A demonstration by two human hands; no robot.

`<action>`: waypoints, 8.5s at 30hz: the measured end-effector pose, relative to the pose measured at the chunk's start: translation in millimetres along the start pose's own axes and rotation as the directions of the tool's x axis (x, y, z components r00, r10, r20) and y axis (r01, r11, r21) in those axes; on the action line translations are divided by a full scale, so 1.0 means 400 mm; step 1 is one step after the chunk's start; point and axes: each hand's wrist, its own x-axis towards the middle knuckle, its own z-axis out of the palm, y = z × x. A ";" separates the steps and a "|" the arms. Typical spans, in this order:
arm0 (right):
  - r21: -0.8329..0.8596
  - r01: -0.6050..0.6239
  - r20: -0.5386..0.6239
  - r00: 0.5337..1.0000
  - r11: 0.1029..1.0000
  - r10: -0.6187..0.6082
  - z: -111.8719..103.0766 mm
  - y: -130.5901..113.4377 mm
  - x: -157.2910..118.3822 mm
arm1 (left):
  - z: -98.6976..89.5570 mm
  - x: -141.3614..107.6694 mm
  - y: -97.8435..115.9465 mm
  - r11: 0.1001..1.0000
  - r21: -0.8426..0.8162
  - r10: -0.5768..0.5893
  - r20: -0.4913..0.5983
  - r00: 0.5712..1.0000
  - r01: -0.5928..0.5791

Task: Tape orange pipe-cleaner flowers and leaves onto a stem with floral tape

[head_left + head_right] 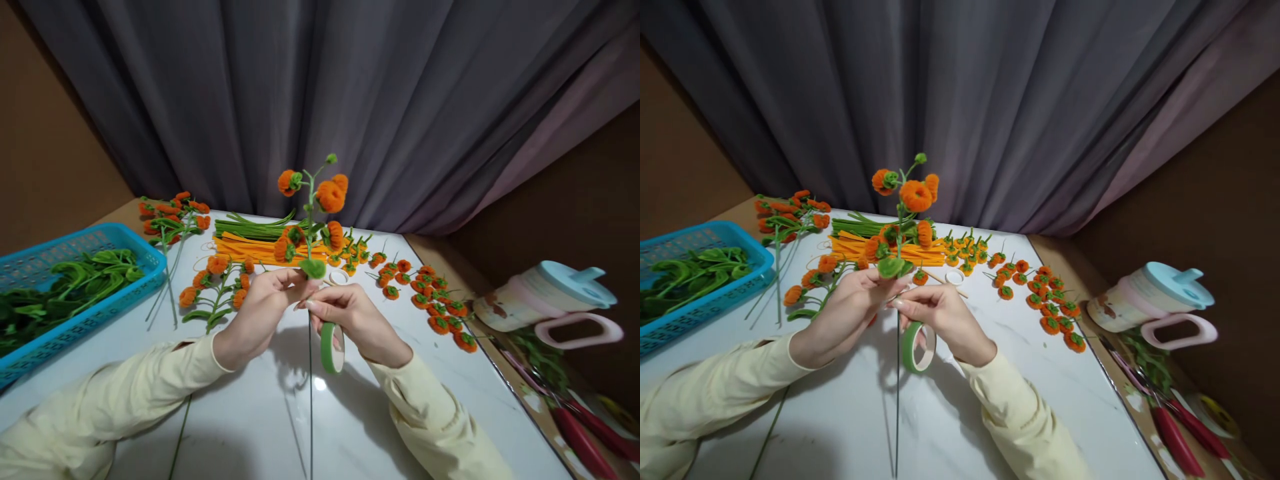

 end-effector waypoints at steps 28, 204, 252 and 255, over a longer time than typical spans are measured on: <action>-0.078 0.078 -0.155 0.984 0.994 -0.090 0.039 0.000 -0.020 | -0.002 -0.014 0.019 0.976 0.198 0.080 0.078 0.994 -0.094; 0.356 -0.157 0.285 0.957 0.921 0.053 0.010 0.071 0.003 | -0.044 0.024 0.042 0.940 0.311 -0.003 0.425 0.905 -0.143; 0.141 -0.079 0.206 0.977 0.987 0.048 0.010 0.022 -0.014 | -0.063 0.033 0.085 0.757 0.650 -0.261 0.385 0.885 -0.059; 0.092 -0.066 0.206 0.977 0.994 0.045 0.004 0.017 -0.012 | -0.061 0.031 0.089 0.741 0.671 -0.356 0.412 0.839 -0.015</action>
